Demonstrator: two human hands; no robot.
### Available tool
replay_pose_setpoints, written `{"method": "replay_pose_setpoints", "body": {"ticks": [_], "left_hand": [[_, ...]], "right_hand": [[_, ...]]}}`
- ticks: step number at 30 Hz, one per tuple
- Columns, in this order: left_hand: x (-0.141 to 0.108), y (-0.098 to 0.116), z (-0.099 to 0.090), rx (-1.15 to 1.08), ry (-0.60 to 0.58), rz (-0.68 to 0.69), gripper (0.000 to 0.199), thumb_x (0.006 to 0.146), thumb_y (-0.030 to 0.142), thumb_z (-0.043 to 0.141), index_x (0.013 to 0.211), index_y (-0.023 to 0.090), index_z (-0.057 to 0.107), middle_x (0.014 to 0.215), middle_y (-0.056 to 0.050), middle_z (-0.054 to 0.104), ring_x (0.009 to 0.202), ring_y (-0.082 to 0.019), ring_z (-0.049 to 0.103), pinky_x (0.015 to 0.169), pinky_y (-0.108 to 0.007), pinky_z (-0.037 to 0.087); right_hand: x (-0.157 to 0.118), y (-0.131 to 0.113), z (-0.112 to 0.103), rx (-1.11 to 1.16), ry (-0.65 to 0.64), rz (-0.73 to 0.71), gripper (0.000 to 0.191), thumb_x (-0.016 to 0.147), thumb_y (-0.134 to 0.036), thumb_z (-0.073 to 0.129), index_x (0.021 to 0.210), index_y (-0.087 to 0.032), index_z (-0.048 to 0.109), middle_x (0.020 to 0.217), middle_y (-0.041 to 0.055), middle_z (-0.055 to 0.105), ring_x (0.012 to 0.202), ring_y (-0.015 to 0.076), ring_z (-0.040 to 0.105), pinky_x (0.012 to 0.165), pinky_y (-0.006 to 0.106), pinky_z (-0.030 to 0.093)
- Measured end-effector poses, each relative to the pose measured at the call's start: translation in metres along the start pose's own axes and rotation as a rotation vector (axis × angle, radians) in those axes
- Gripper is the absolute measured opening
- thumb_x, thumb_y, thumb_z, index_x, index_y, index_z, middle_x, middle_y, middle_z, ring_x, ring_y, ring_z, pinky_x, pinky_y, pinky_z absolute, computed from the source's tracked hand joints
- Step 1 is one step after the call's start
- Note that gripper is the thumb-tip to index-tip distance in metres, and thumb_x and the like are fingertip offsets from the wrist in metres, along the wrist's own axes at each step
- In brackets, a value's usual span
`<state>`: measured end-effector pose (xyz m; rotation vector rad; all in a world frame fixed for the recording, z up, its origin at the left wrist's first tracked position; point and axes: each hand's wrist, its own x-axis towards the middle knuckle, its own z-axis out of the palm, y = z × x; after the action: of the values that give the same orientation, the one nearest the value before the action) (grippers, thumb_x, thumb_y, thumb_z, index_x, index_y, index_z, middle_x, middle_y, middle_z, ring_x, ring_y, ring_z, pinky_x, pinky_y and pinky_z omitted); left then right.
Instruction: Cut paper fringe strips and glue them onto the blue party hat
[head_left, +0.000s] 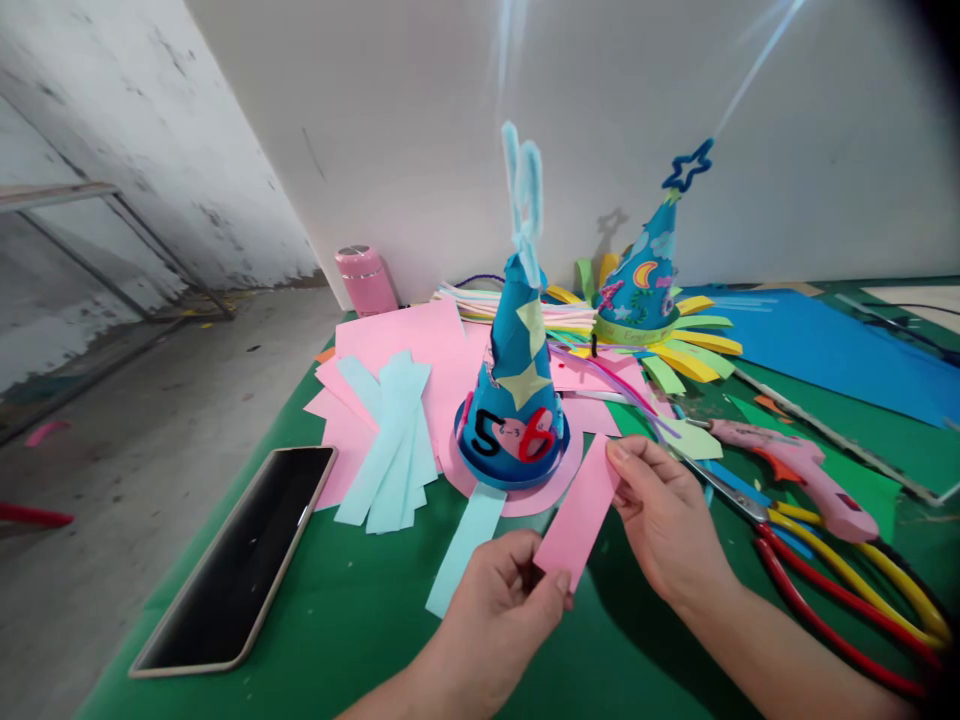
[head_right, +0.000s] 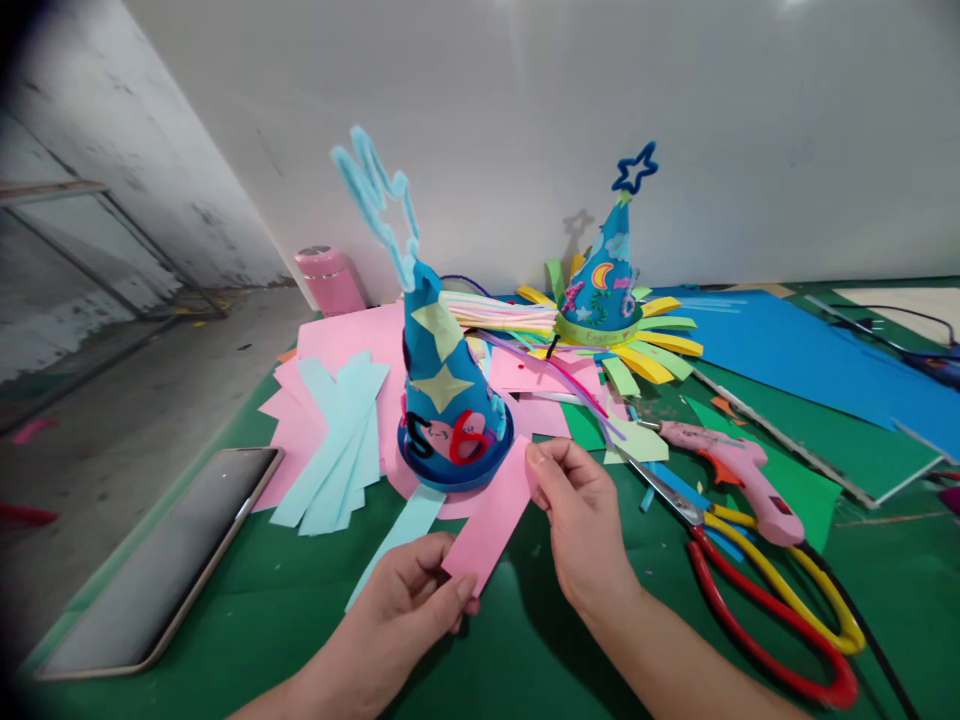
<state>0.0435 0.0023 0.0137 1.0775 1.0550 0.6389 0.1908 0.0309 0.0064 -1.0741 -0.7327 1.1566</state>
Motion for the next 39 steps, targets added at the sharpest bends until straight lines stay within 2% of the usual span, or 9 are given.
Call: {"method": "replay_pose_setpoints", "body": {"ticks": [3,7,12,15,17,20,22,31,39], "left_hand": [[0.000,0.000,-0.002,0.060,-0.017,-0.005,0.022,0.071,0.032,0.051,0.062,0.012,0.054,0.057,0.000,0.048,0.052,-0.009,0.040,0.051,-0.022,0.030],[-0.001,0.003,-0.003,0.131,-0.121,0.064,0.030,0.076,0.032,0.045,0.064,0.010,0.062,0.055,-0.002,0.048,0.056,-0.013,0.045,0.055,-0.024,0.033],[-0.003,0.009,-0.004,0.136,-0.181,0.119,0.028,0.071,0.032,0.050,0.063,0.009,0.063,0.064,-0.005,0.050,0.061,-0.014,0.045,0.055,-0.025,0.034],[-0.003,0.009,-0.004,-0.020,-0.149,0.115,0.024,0.068,0.035,0.055,0.069,0.012,0.061,0.066,-0.003,0.050,0.063,-0.014,0.044,0.058,-0.024,0.034],[-0.002,0.007,-0.004,-0.134,-0.071,0.087,0.023,0.069,0.036,0.057,0.073,0.013,0.059,0.068,-0.002,0.051,0.063,-0.012,0.043,0.060,-0.023,0.034],[0.000,0.003,-0.005,-0.148,0.092,0.061,0.024,0.070,0.037,0.058,0.065,0.014,0.055,0.061,0.001,0.048,0.059,-0.010,0.039,0.058,-0.022,0.033],[0.002,0.000,-0.006,-0.122,0.136,0.051,0.026,0.071,0.037,0.058,0.061,0.014,0.053,0.057,0.003,0.045,0.056,-0.009,0.037,0.056,-0.021,0.031],[0.004,0.000,-0.007,-0.149,0.137,0.089,0.026,0.071,0.038,0.058,0.063,0.013,0.052,0.060,0.002,0.048,0.058,-0.009,0.040,0.057,-0.021,0.032],[0.005,0.000,-0.010,-0.119,0.113,0.103,0.030,0.071,0.042,0.056,0.062,0.014,0.051,0.059,0.002,0.046,0.059,-0.010,0.040,0.058,-0.023,0.032]], "right_hand": [[-0.001,-0.001,0.001,0.009,-0.007,0.018,0.016,0.072,-0.029,0.060,0.063,-0.019,0.052,0.052,-0.0058,0.034,0.049,0.0084,0.027,0.046,0.022,0.023],[0.000,-0.003,0.000,0.020,-0.035,0.065,0.018,0.072,-0.030,0.059,0.062,-0.019,0.050,0.052,-0.0059,0.032,0.048,0.0084,0.025,0.044,0.022,0.021],[-0.002,-0.003,-0.002,0.017,-0.084,0.104,0.017,0.073,-0.028,0.057,0.062,-0.019,0.048,0.050,-0.0068,0.031,0.047,0.0077,0.024,0.043,0.021,0.020],[-0.009,-0.001,0.001,-0.083,-0.241,0.176,0.019,0.075,-0.029,0.055,0.061,-0.019,0.047,0.051,-0.0060,0.037,0.047,0.0078,0.028,0.045,0.022,0.024],[-0.014,0.001,0.005,-0.229,-0.341,0.159,0.022,0.075,-0.031,0.054,0.059,-0.018,0.046,0.054,-0.0052,0.039,0.050,0.0083,0.031,0.048,0.023,0.026],[-0.020,0.003,0.009,-0.389,-0.400,0.097,0.025,0.076,-0.034,0.052,0.059,-0.017,0.046,0.054,-0.0049,0.039,0.052,0.0087,0.033,0.049,0.023,0.027],[-0.021,0.005,0.011,-0.412,-0.408,0.099,0.025,0.076,-0.035,0.051,0.060,-0.017,0.045,0.053,-0.0053,0.039,0.051,0.0084,0.032,0.048,0.022,0.027],[-0.020,0.007,0.011,-0.373,-0.444,0.126,0.024,0.077,-0.036,0.051,0.062,-0.017,0.047,0.053,-0.0049,0.042,0.051,0.0090,0.036,0.049,0.022,0.029],[-0.020,0.005,0.013,-0.425,-0.426,0.067,0.024,0.077,-0.033,0.051,0.059,-0.018,0.045,0.054,-0.0044,0.040,0.052,0.0096,0.035,0.050,0.023,0.029]]}}
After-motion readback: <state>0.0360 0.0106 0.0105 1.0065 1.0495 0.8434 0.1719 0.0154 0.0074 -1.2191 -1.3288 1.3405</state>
